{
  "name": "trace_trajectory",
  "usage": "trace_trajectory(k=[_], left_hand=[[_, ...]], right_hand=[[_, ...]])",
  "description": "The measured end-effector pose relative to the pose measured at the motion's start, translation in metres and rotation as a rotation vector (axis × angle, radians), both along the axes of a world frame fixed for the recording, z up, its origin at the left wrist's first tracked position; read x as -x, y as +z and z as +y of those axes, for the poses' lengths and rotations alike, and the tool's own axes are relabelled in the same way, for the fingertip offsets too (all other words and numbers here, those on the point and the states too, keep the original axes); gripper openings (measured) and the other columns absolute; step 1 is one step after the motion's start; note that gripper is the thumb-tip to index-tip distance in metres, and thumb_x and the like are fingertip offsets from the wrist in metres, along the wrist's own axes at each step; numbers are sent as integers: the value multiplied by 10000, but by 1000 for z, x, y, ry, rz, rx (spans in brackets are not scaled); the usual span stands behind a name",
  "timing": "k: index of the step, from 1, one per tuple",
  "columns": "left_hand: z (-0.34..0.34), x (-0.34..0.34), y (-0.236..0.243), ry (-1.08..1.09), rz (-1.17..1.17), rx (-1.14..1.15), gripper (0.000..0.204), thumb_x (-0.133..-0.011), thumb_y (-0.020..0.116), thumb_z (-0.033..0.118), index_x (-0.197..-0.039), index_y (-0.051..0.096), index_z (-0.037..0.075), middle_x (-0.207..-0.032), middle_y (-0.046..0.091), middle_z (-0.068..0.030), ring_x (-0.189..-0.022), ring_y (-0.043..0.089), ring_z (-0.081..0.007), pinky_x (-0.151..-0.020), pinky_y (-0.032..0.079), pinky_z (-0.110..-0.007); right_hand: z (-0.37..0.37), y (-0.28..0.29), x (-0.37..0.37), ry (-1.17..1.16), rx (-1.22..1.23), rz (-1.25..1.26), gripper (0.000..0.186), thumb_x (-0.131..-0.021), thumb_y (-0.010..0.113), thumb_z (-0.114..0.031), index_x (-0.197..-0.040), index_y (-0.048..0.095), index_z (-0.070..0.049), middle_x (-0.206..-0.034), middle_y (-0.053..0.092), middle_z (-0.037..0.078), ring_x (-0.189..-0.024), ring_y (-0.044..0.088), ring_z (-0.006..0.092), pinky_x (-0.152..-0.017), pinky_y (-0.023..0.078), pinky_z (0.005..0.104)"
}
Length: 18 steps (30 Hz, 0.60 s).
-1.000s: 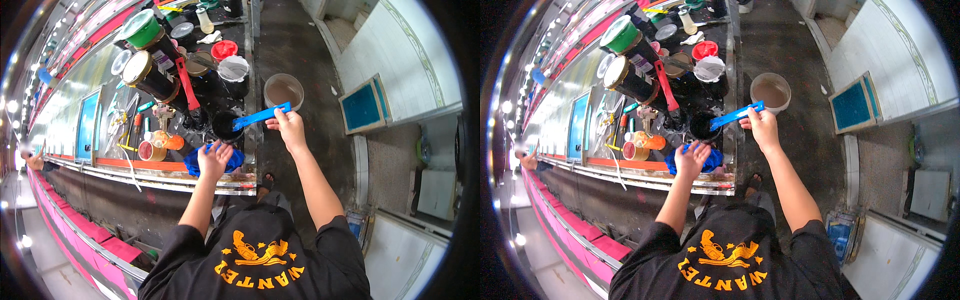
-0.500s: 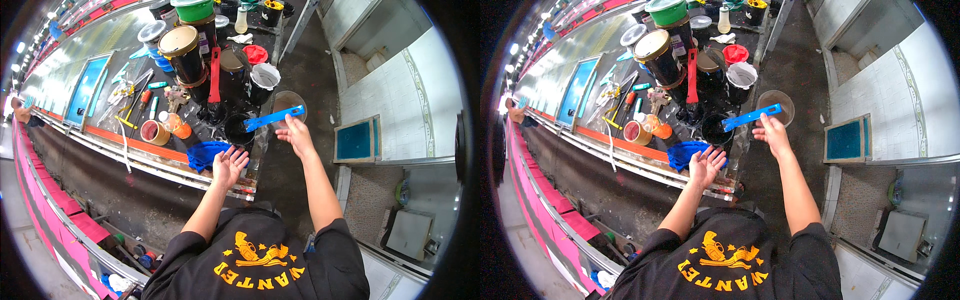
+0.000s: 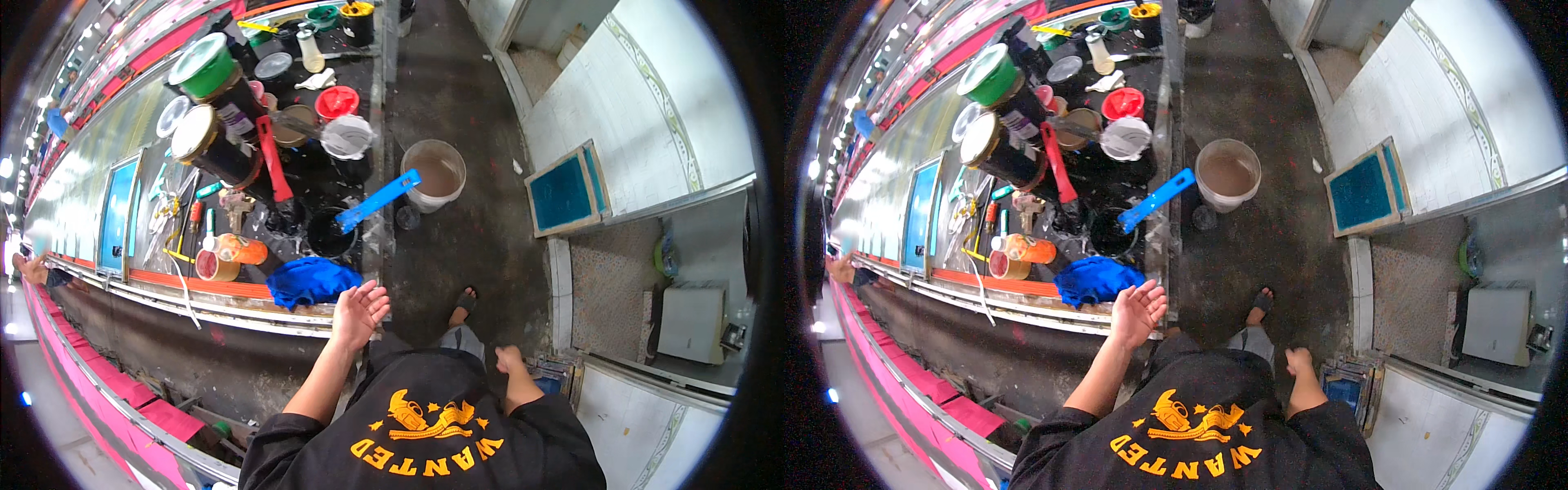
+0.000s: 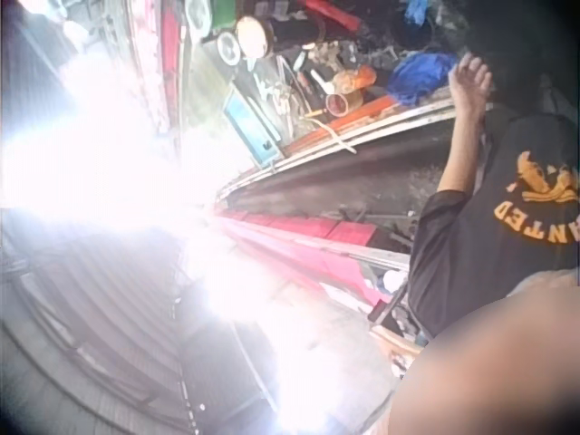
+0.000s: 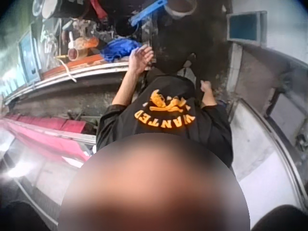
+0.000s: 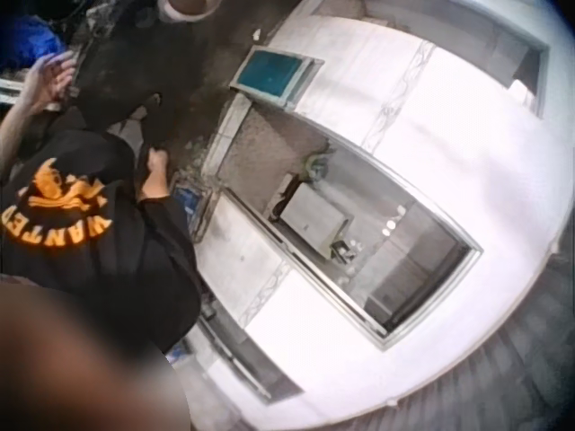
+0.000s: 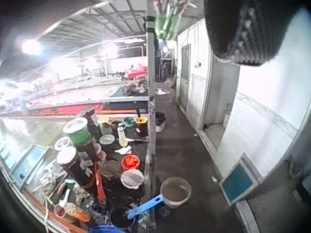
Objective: The person applies black ink to a screen printing frame using a squeegee, then wipes the screen with a cloth. The person also cleans the squeegee in a bucket of water and wipes the screen again with a pink cloth.
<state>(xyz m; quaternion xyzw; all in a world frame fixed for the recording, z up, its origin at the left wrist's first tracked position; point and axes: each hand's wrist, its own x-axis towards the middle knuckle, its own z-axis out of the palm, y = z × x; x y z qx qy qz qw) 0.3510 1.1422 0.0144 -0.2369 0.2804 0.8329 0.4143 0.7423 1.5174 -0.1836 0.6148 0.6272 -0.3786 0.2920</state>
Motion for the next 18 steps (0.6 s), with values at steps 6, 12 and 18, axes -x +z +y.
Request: trace_trajectory(k=[6, 12, 18], left_hand=[[125, -35, -6, -220, 35, 85, 462, -1046, 456, 420, -1274, 592, 42, -1126, 686, -117, -1000, 672, -266, -887, 555, -415], [213, -52, -124, -273, -32, 542, 379, -1044, 539, 375, -1235, 570, 49, -1054, 677, -92, -937, 669, -241, -839, 568, -424], [194, -39, -210, -633, 277, 1265, 672, -1003, 432, 668, -1069, 676, 45, -797, 617, -30, -609, 572, -174, -555, 507, -345]], right_hand=[[42, -12, -68, 0, 140, 238, 380, -1006, 553, -270, -752, 669, -13, -628, 632, 153, -562, 678, 303, -495, 555, 415], [173, 49, 76, -320, 107, 771, 387, -1014, 626, -412, -1083, 696, -38, -885, 699, 65, -740, 679, 145, -617, 555, 290], [253, 343, 254, 95, 412, 1445, 798, -1031, 423, -630, -1369, 522, 87, -1227, 664, 213, -1094, 677, 261, -959, 537, 379]])
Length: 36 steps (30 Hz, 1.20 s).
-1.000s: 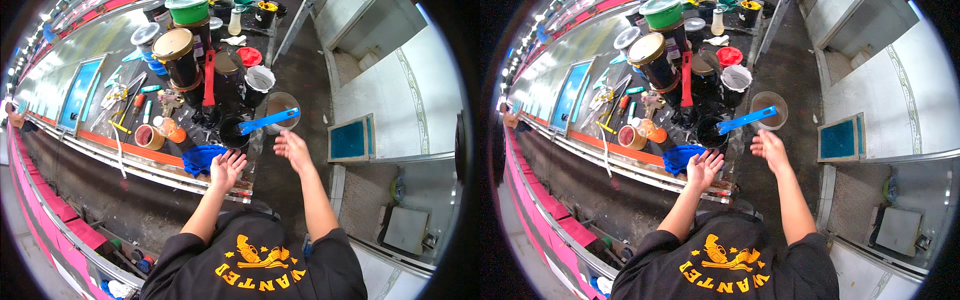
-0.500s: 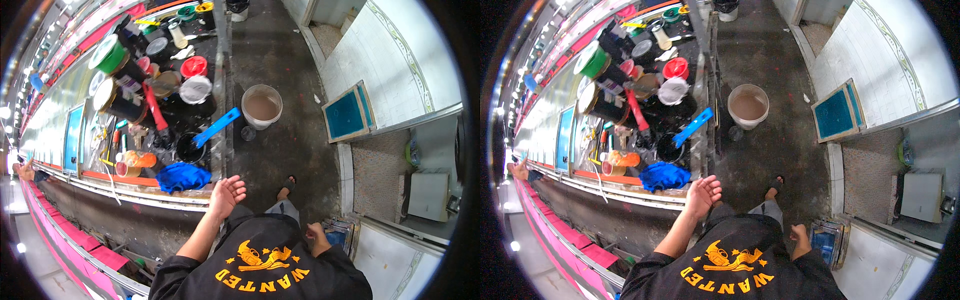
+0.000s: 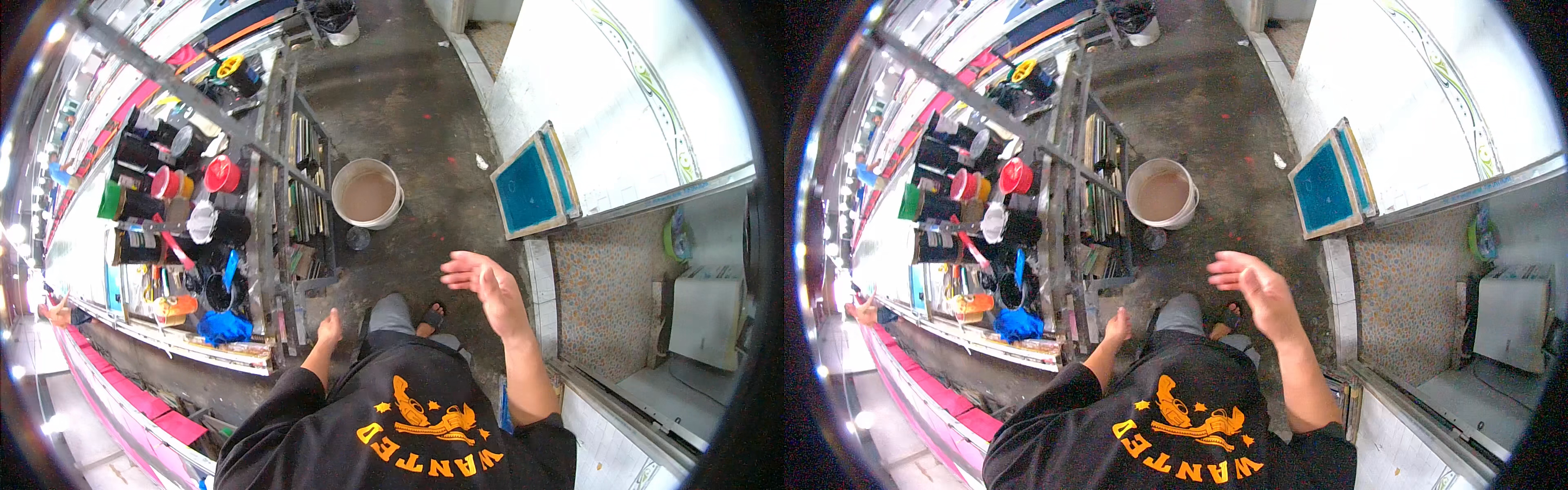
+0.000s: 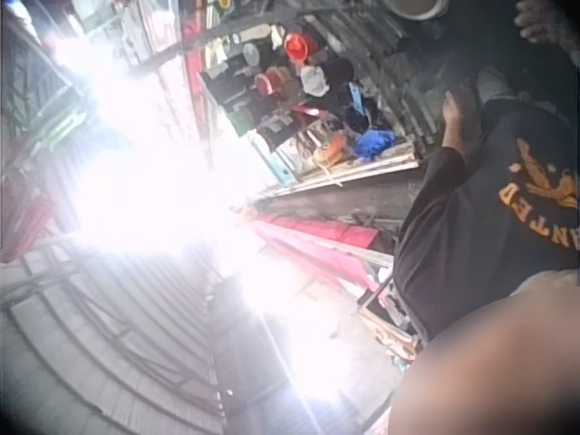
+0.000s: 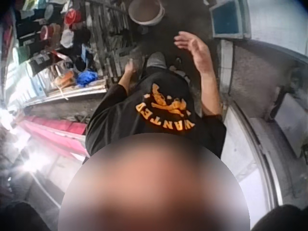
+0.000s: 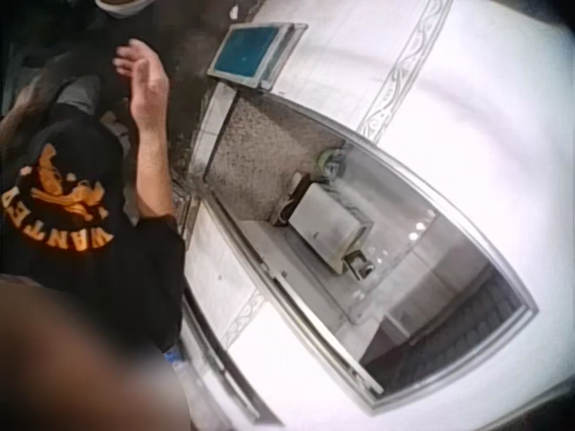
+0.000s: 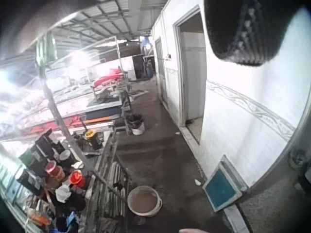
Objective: The person applies black ink to a screen printing frame using a squeegee, then wipes the screen with a cloth. The person also cleans the squeegee in a bucket of water and wipes the screen again with a pink cloth.
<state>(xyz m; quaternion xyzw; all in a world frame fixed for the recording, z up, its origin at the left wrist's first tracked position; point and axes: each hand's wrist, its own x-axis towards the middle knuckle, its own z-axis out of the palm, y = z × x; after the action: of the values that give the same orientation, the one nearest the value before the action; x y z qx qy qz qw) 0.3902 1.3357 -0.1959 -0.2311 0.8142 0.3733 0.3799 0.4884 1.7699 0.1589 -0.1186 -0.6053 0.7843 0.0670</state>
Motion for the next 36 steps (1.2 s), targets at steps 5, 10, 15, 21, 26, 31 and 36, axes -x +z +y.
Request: trace_trajectory(k=[5, 10, 15, 21, 26, 31, 36], left_hand=[[-1, 12, -23, 262, -56, 30, 784, -969, 373, 757, -1102, 670, 43, -817, 615, -48, -632, 581, -221, -562, 514, -370], [49, 40, -56, 337, -278, -144, 824, -968, 343, 772, -1156, 650, 32, -779, 594, -80, -612, 574, -229, -550, 511, -389], [183, 170, -87, -137, -231, 301, 1000, -990, 217, 750, -1143, 666, -130, -967, 704, -272, -786, 705, -398, -770, 554, -479], [383, 408, -35, -339, 243, 124, 867, -1008, 266, 724, -1174, 725, 8, -882, 725, -169, -839, 701, -264, -772, 539, -405], [588, 574, 91, 208, 127, -767, 462, -1058, 506, 481, -1170, 686, 70, -940, 662, -8, -796, 573, -99, -651, 464, -271], [633, 648, 90, -31, 347, -406, 630, -1061, 426, 525, -1175, 680, -39, -1142, 710, -194, -1061, 674, -297, -945, 509, -400], [564, 622, 20, 218, -160, 233, 749, -974, 407, 600, -1308, 635, -30, -1378, 579, -288, -1332, 525, -429, -1120, 403, -476]], right_hand=[[10, 138, 90, 787, 507, 708, 1117, -923, 212, -847, -1443, 446, 113, -1407, 549, 240, -1237, 591, 326, -1079, 439, 411], [42, 179, 146, 438, 584, 878, 1395, -753, 176, -991, -1218, 557, 267, -1253, 542, 480, -1113, 664, 472, -975, 550, 435], [194, 219, 270, 619, -10, 949, 1480, -656, 217, -1054, -1265, 526, 259, -1308, 506, 472, -1138, 637, 492, -896, 575, 452], [236, 237, 398, 696, 656, 639, 1346, -792, 217, -965, -1182, 575, 273, -1169, 580, 477, -1069, 661, 510, -874, 564, 520], [366, 208, 516, 483, -97, 1103, 991, -975, 247, -786, -884, 741, 68, -1002, 725, 282, -959, 695, 432, -838, 519, 539], [535, 59, 590, 69, -407, 552, 752, -1038, 295, -652, -1148, 653, 0, -1142, 666, 149, -925, 599, 333, -878, 473, 408], [621, -61, 749, -456, 105, -340, 432, -1051, 543, -434, -1130, 646, -23, -1005, 680, 90, -879, 612, 169, -805, 492, 352]])
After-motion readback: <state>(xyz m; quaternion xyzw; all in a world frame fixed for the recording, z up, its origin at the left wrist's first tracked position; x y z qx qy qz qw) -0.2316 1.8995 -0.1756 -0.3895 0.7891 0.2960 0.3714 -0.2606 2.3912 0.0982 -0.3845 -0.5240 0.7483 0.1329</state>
